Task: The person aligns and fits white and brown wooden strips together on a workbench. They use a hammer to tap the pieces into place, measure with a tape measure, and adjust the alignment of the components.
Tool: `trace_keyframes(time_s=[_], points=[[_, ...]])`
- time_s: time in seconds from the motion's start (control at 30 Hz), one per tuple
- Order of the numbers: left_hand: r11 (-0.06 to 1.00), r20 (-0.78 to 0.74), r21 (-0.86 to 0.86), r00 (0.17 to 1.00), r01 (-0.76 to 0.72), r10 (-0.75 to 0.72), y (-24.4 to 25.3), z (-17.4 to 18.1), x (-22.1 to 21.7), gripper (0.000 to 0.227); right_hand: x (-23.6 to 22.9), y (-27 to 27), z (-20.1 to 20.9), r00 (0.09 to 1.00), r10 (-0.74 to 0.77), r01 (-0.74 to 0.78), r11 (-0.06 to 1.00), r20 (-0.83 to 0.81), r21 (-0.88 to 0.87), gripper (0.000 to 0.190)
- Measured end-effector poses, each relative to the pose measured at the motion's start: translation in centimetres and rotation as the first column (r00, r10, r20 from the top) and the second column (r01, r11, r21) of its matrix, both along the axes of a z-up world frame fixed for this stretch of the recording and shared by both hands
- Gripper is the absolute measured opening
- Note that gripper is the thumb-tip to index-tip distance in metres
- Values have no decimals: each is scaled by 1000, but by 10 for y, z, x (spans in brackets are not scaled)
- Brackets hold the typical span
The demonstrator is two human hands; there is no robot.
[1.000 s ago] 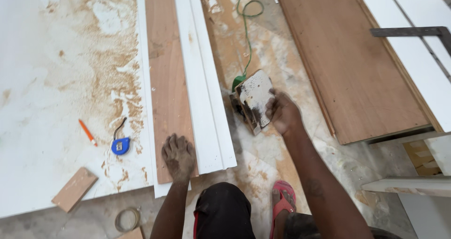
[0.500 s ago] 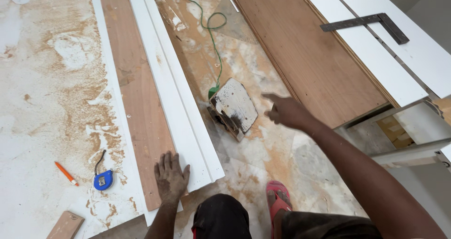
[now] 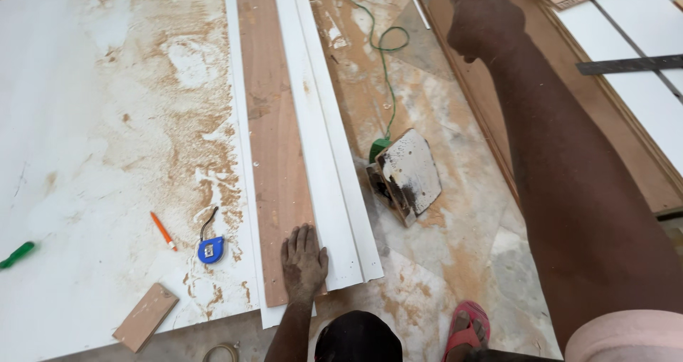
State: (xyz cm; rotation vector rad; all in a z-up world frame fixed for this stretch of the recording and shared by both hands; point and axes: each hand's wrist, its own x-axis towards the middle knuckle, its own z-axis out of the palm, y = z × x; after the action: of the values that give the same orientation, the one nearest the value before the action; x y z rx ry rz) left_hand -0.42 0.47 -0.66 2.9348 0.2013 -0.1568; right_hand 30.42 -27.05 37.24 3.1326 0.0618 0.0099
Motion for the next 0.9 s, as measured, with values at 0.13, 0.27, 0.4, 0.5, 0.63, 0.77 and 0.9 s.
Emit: trace_keyframes(time_s=[0.13,0.27,0.4,0.5,0.63,0.77,0.9], points=[[999,56,-45,998,-3,6,2,-8,1,66,8,-4,-12,1000,-12,12,1000,13,-12,82],[999,91,-48,996,-1,5,3,-12,0,63,16,-16,-55,976,186,-175,980,110,-98,53],[999,125,-35,992,5,-1,3,-15,-1,61,-13,-32,-130,953,299,-301,949,-41,-95,38],[999,135,-37,991,7,-2,2,-13,1,61,-36,-35,-190,887,415,-445,885,-203,-135,41],[999,138,-32,990,11,-7,2,-14,0,62,-47,-41,-260,864,401,-464,868,-306,-174,35],[999,131,-36,991,4,1,2,-13,0,62,-34,-38,-337,857,509,-514,856,-85,-50,47],[999,99,-40,995,-9,13,1,-9,3,63,-11,-28,-394,833,552,-550,833,40,-56,46]])
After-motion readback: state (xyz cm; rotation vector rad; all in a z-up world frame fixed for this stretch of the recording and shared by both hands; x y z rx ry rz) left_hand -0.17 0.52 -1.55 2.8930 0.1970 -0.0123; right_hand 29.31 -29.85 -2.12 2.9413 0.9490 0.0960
